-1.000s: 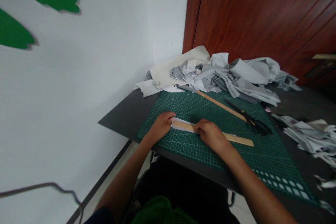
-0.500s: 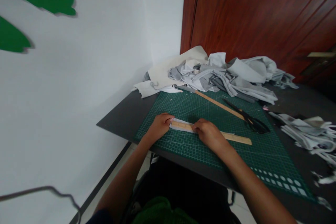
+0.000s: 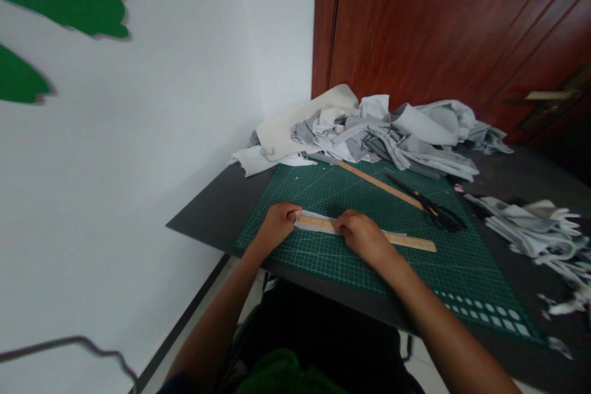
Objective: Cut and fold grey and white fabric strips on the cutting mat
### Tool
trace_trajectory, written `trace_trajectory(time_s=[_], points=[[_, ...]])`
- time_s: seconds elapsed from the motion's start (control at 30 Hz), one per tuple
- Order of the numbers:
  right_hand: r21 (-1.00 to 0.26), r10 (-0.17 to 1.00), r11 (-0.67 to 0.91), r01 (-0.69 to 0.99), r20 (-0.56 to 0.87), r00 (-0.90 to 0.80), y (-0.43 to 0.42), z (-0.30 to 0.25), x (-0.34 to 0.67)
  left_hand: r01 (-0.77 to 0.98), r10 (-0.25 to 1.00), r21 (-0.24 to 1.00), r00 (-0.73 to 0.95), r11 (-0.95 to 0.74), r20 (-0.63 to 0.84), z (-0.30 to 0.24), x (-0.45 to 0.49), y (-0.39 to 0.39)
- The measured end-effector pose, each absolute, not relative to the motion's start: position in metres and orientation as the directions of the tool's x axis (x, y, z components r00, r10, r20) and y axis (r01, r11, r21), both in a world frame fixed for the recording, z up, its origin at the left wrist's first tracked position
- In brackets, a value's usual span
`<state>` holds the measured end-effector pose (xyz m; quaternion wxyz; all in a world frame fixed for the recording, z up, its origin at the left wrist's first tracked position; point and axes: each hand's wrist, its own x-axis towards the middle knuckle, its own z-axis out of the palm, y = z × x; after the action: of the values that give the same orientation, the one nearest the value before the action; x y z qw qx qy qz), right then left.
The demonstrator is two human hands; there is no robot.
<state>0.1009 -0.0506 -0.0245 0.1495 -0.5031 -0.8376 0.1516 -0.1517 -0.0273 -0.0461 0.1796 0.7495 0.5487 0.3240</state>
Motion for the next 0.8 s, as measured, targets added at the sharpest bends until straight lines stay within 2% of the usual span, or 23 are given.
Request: trace_trajectory(time_s=[0.8], points=[[-0.372,0.888,0.449,0.812,0.089,-0.451,-0.0488,-0.0249,0.0993,0.731,0.939,0.594,0.217,-0.337,0.266,-0.0386,-0.1528,-0.0349]])
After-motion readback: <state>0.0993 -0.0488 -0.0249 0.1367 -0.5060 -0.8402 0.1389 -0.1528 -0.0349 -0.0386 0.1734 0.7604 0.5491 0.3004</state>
